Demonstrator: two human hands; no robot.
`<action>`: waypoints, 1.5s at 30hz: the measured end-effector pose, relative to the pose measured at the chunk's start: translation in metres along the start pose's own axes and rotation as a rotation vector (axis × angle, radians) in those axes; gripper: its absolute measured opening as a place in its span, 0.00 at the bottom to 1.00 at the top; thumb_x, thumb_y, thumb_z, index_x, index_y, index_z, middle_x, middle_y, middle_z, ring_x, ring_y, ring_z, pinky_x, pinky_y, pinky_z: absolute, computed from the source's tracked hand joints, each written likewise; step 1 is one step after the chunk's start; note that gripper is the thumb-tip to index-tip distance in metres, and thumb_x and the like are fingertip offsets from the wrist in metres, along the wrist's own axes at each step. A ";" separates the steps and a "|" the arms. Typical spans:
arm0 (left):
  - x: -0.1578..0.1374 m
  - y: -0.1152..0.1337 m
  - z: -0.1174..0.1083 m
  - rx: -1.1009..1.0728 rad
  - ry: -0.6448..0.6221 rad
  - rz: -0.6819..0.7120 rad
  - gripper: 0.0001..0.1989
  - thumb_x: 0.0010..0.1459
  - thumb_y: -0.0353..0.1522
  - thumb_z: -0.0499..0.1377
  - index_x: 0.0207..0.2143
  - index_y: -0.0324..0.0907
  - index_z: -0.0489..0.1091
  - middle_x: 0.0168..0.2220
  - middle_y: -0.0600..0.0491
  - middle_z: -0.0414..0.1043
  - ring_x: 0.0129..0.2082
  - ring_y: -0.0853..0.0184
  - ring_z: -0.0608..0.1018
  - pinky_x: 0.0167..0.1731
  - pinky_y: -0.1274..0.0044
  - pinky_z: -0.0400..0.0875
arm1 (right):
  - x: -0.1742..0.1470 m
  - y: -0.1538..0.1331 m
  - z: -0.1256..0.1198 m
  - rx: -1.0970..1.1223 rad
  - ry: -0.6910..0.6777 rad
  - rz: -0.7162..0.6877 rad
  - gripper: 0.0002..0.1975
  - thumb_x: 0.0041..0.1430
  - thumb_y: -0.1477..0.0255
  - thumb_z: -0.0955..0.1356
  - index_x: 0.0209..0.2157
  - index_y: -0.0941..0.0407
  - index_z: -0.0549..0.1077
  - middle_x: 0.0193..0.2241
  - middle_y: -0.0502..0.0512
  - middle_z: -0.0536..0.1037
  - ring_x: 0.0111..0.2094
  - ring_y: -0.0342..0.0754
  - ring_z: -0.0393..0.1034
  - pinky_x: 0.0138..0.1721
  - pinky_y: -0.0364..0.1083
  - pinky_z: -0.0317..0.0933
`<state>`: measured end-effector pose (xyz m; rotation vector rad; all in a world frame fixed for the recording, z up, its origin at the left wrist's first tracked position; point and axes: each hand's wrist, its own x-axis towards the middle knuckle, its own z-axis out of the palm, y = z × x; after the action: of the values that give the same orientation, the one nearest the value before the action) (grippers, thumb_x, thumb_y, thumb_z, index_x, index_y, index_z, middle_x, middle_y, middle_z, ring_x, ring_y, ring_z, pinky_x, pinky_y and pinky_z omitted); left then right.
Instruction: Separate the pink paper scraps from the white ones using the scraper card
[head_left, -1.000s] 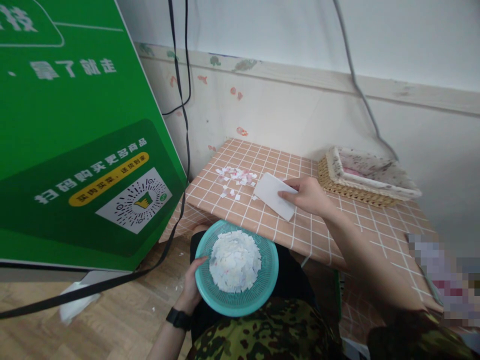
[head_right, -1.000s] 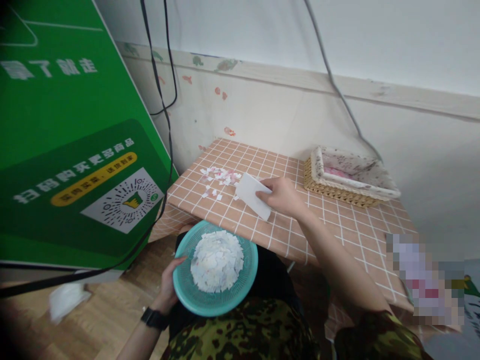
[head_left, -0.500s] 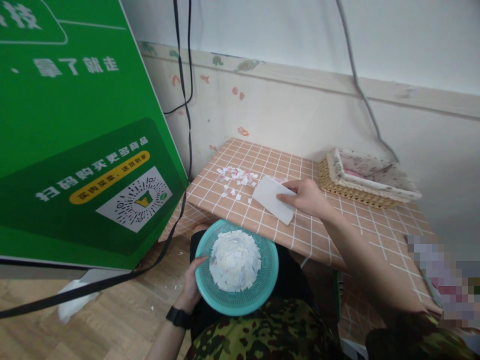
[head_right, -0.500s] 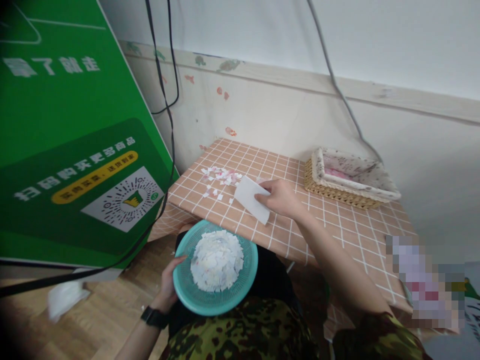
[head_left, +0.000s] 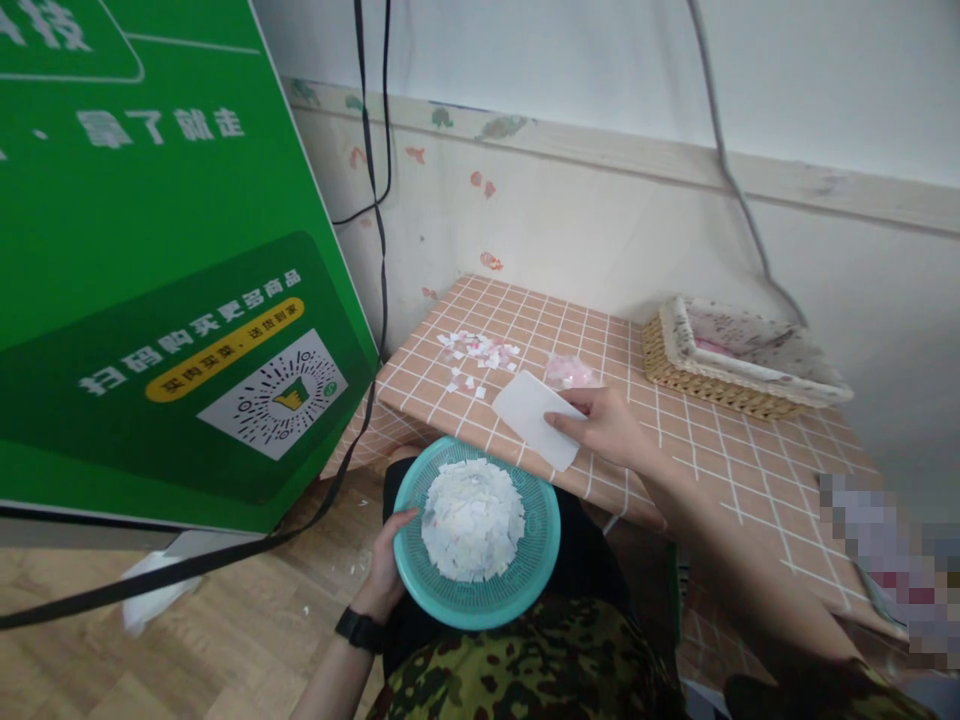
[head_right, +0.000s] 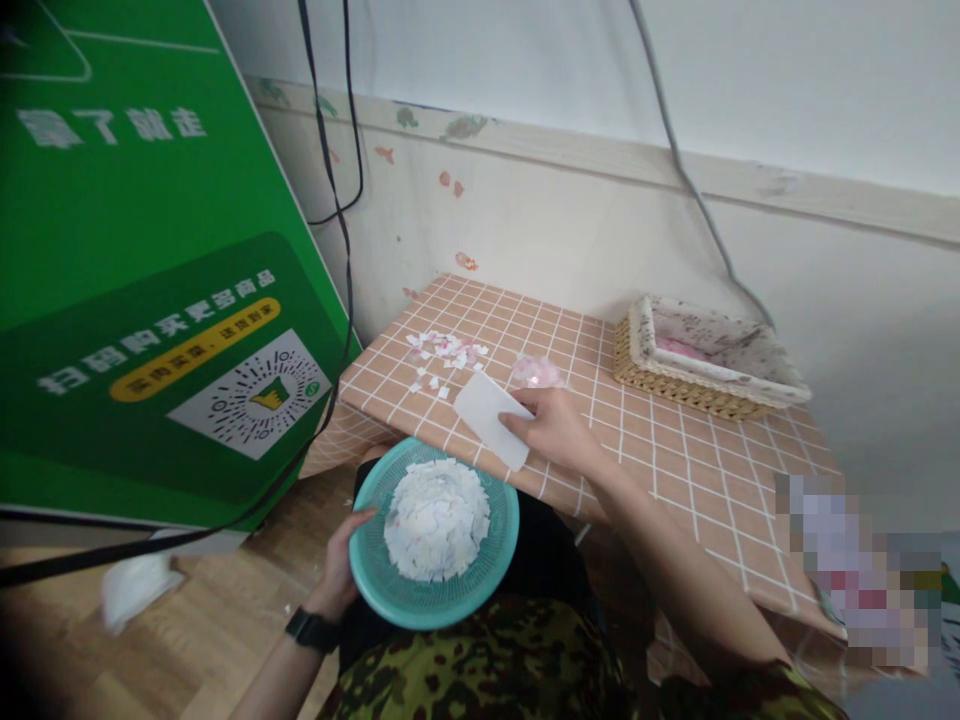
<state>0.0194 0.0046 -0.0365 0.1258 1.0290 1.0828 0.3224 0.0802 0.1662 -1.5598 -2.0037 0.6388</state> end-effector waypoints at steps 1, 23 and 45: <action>-0.001 0.000 0.001 -0.005 -0.007 -0.007 0.11 0.45 0.32 0.64 0.32 0.34 0.77 0.28 0.48 0.80 0.27 0.60 0.79 0.33 0.70 0.72 | -0.001 0.000 0.000 0.014 0.008 -0.002 0.10 0.54 0.69 0.65 0.32 0.59 0.77 0.24 0.51 0.75 0.24 0.43 0.64 0.24 0.43 0.53; -0.008 0.005 0.010 0.003 0.013 0.010 0.10 0.42 0.32 0.65 0.28 0.36 0.77 0.26 0.49 0.80 0.25 0.60 0.79 0.33 0.69 0.73 | 0.013 -0.002 0.014 -0.031 0.076 0.087 0.11 0.53 0.68 0.66 0.33 0.59 0.78 0.24 0.53 0.76 0.23 0.45 0.66 0.23 0.44 0.54; -0.011 0.007 0.013 -0.023 -0.023 -0.035 0.10 0.45 0.33 0.63 0.29 0.34 0.77 0.25 0.47 0.79 0.24 0.61 0.78 0.33 0.70 0.72 | 0.056 -0.018 0.014 -0.036 -0.003 -0.037 0.09 0.50 0.69 0.65 0.27 0.59 0.76 0.21 0.51 0.73 0.23 0.43 0.63 0.22 0.43 0.52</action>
<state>0.0235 0.0044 -0.0187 0.1012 0.9939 1.0589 0.2888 0.1301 0.1733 -1.5393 -2.0516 0.5940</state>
